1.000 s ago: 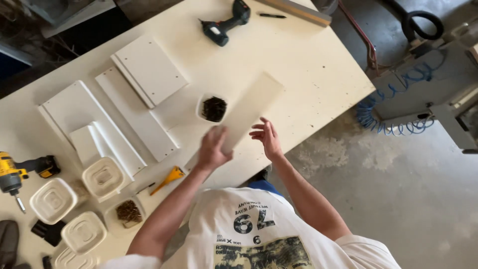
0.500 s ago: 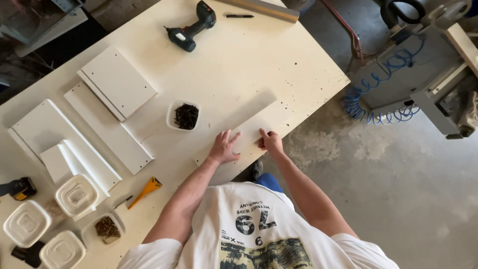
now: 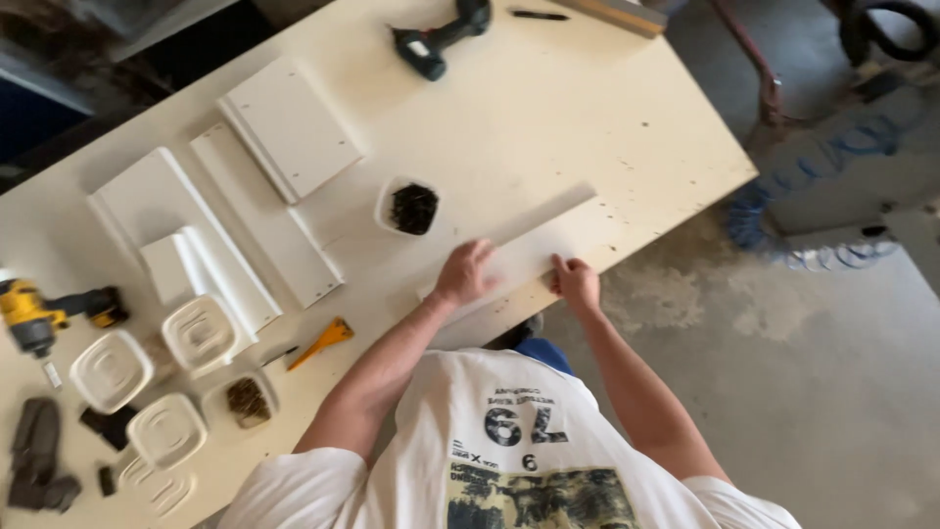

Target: Assembling a white wooden drawer or cabinet unit using a power drill, screws, and measuring tools.

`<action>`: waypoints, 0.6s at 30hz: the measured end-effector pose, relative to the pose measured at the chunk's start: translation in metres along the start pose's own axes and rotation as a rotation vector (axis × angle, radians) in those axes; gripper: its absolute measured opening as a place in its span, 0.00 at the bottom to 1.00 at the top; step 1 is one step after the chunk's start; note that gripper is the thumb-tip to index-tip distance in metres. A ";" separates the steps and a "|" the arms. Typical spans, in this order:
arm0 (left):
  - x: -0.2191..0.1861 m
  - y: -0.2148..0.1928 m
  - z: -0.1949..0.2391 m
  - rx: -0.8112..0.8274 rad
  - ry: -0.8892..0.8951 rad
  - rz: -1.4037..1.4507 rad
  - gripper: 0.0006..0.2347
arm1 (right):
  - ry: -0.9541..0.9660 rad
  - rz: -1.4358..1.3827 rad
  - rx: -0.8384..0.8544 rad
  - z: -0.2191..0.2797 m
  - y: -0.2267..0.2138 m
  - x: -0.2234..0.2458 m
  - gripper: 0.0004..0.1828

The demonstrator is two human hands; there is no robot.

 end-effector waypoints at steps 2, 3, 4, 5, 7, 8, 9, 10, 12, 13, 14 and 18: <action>0.039 -0.022 -0.001 -0.087 -0.030 0.052 0.14 | 0.001 -0.017 -0.008 0.006 -0.002 0.000 0.24; 0.076 -0.031 0.002 -0.179 -0.170 0.009 0.08 | -0.015 -0.040 -0.005 0.008 -0.002 -0.002 0.24; 0.113 -0.040 0.007 -0.272 -0.310 -0.034 0.03 | -0.032 -0.064 -0.002 0.010 -0.003 -0.004 0.24; 0.133 -0.047 0.004 -0.269 -0.308 -0.032 0.03 | -0.030 -0.065 -0.004 0.016 -0.002 -0.006 0.24; 0.195 -0.032 -0.005 0.141 -0.572 -0.024 0.15 | -0.056 -0.108 0.013 0.026 0.001 -0.006 0.23; 0.193 -0.044 -0.011 0.141 -0.566 -0.024 0.15 | -0.057 -0.111 0.007 0.033 0.004 -0.006 0.23; 0.190 -0.044 -0.015 0.279 -0.561 0.010 0.18 | -0.060 -0.173 0.003 0.040 0.006 -0.008 0.22; 0.187 -0.045 -0.017 0.417 -0.555 0.042 0.23 | -0.063 -0.235 -0.002 0.046 0.009 -0.010 0.22; 0.188 -0.040 -0.021 0.418 -0.543 0.053 0.22 | -0.063 -0.306 0.013 0.057 0.017 -0.013 0.21; 0.189 -0.039 -0.024 0.416 -0.535 0.058 0.20 | -0.067 -0.379 0.034 0.061 0.024 -0.013 0.20; 0.193 -0.041 -0.026 0.417 -0.530 0.056 0.20 | -0.068 -0.382 0.029 0.061 0.026 -0.011 0.20; 0.186 -0.050 -0.028 0.407 -0.441 0.114 0.12 | -0.057 -0.418 0.083 0.073 0.043 -0.012 0.20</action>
Point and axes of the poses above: each hand's wrist, its own z-axis away from the middle knuckle, its own y-axis out of the palm, x = y × z, the point moved 8 cm from there along -z, towards the middle knuckle, and after that the axes turned 11 degrees about x, right-handed, at the moved point
